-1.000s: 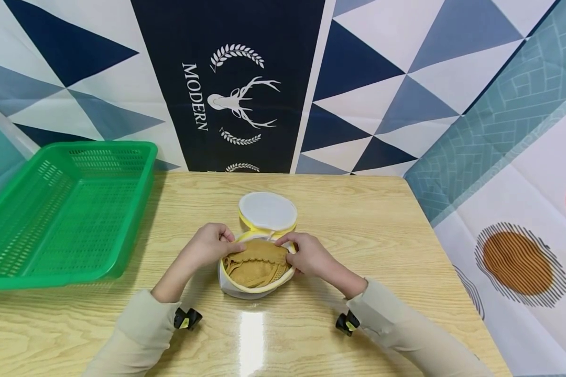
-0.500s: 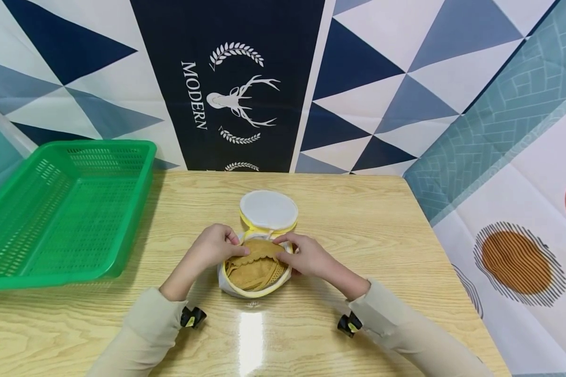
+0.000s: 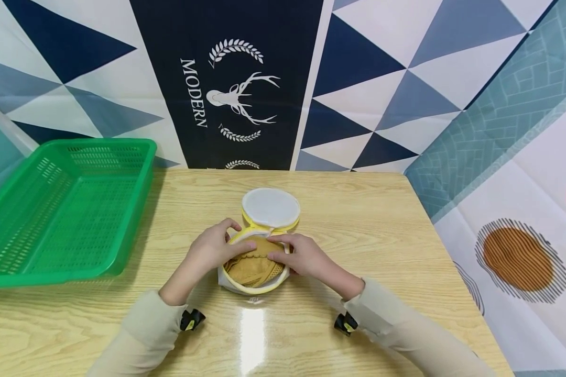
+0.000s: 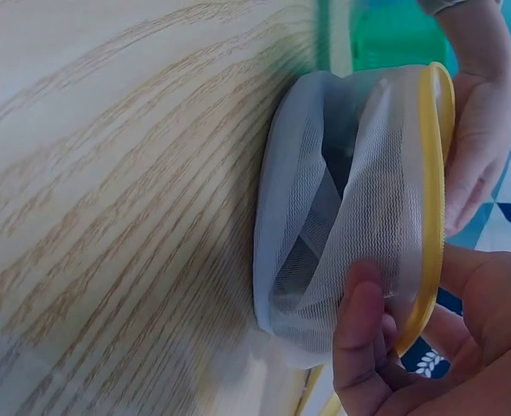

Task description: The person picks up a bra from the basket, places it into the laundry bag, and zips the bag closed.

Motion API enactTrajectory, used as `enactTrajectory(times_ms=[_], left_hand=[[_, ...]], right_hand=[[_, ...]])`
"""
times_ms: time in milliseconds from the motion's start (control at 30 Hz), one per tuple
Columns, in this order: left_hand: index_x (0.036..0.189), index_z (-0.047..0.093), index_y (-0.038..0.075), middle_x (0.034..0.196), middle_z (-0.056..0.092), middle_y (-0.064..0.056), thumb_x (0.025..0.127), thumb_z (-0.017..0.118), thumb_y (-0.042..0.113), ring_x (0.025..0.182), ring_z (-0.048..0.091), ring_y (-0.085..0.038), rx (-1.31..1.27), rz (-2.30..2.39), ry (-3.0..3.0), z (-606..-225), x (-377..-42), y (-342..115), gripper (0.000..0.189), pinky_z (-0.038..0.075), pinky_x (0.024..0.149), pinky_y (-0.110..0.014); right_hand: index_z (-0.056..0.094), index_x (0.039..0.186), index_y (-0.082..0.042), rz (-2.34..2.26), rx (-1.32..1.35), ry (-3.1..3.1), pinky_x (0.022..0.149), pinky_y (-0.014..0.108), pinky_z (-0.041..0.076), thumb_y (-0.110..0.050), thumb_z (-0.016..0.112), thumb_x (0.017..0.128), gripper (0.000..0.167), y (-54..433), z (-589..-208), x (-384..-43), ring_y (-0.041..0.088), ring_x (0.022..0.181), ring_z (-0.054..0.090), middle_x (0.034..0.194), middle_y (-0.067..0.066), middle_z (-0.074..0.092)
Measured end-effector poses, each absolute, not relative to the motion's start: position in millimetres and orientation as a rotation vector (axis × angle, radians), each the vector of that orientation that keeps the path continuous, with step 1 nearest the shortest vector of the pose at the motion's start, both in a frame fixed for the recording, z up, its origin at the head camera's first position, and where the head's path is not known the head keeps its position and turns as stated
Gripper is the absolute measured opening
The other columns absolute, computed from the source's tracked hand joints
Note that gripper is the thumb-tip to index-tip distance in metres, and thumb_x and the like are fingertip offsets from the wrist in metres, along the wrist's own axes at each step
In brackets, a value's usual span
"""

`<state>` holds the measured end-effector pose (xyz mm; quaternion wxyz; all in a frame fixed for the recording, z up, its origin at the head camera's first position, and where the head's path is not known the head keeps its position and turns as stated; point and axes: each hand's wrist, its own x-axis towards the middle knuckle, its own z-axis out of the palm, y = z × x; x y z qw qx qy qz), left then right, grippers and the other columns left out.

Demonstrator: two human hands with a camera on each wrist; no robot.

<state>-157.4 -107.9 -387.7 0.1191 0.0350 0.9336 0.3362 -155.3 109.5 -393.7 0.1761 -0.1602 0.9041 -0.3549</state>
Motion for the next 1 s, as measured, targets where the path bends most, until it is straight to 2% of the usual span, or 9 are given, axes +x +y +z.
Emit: enactTrajectory(times_ms=[100, 200, 300, 367, 467, 600, 867, 1000], left_hand=[[0.112, 0.056, 0.018, 0.084, 0.06, -0.004, 0.075, 0.072, 0.053, 0.067, 0.053, -0.017, 0.113, 0.922, 2.763, -389, -158, -104, 0.054, 0.038, 0.052, -0.027], [0.112, 0.055, 0.019, 0.082, 0.059, -0.003, 0.074, 0.073, 0.052, 0.065, 0.052, -0.017, 0.118, 0.887, 2.778, -388, -158, -103, 0.053, 0.037, 0.051, -0.028], [0.111, 0.055, 0.018, 0.08, 0.059, -0.002, 0.075, 0.072, 0.052, 0.064, 0.051, -0.017, 0.121, 0.861, 2.779, -387, -158, -102, 0.052, 0.037, 0.05, -0.029], [0.111, 0.055, 0.018, 0.079, 0.059, -0.002, 0.075, 0.072, 0.051, 0.063, 0.051, -0.017, 0.12, 0.857, 2.778, -387, -158, -102, 0.051, 0.037, 0.05, -0.029], [0.11, 0.056, 0.018, 0.079, 0.058, -0.003, 0.076, 0.071, 0.051, 0.062, 0.051, -0.018, 0.117, 0.856, 2.776, -387, -158, -102, 0.05, 0.037, 0.05, -0.029], [0.111, 0.055, 0.017, 0.081, 0.058, -0.004, 0.077, 0.071, 0.051, 0.063, 0.051, -0.018, 0.12, 0.862, 2.772, -387, -158, -101, 0.051, 0.037, 0.051, -0.028], [0.111, 0.054, 0.016, 0.08, 0.056, -0.005, 0.078, 0.071, 0.05, 0.062, 0.05, -0.018, 0.131, 0.881, 2.755, -387, -157, -99, 0.051, 0.036, 0.05, -0.028], [0.111, 0.054, 0.016, 0.079, 0.056, -0.004, 0.078, 0.07, 0.049, 0.062, 0.05, -0.018, 0.136, 0.882, 2.751, -387, -157, -98, 0.049, 0.036, 0.05, -0.028]], right_hand=[[0.057, 0.129, -0.019, -0.982, -0.495, 2.57, 0.051, 0.026, 0.046, -0.035, 0.066, 0.087, 0.046, 110, -393, -157, 0.01, 0.05, 0.051, 0.077, 0.004, 0.061], [0.054, 0.132, -0.018, -0.943, -0.544, 2.568, 0.068, 0.03, 0.049, -0.04, 0.071, 0.081, 0.058, 112, -394, -158, 0.014, 0.077, 0.059, 0.101, 0.006, 0.065], [0.049, 0.136, -0.018, -0.905, -0.574, 2.539, 0.086, 0.036, 0.047, -0.043, 0.077, 0.073, 0.074, 112, -395, -158, 0.019, 0.106, 0.055, 0.128, 0.009, 0.056], [0.046, 0.138, -0.017, -0.88, -0.573, 2.531, 0.094, 0.04, 0.044, -0.043, 0.081, 0.069, 0.082, 112, -395, -158, 0.021, 0.116, 0.051, 0.133, 0.01, 0.052], [0.045, 0.139, -0.014, -0.856, -0.57, 2.54, 0.096, 0.041, 0.043, -0.041, 0.083, 0.065, 0.087, 110, -395, -157, 0.023, 0.118, 0.05, 0.132, 0.012, 0.051], [0.047, 0.137, -0.015, -0.812, -0.525, 2.596, 0.094, 0.041, 0.045, -0.04, 0.085, 0.064, 0.087, 106, -396, -155, 0.023, 0.113, 0.051, 0.126, 0.013, 0.052], [0.051, 0.131, -0.012, -0.688, -0.536, 2.774, 0.078, 0.039, 0.051, -0.043, 0.081, 0.069, 0.076, 98, -402, -150, 0.023, 0.096, 0.059, 0.123, 0.015, 0.053], [0.053, 0.128, -0.013, -0.622, -0.535, 2.824, 0.067, 0.036, 0.05, -0.044, 0.077, 0.072, 0.068, 95, -402, -149, 0.02, 0.081, 0.058, 0.114, 0.014, 0.055]])
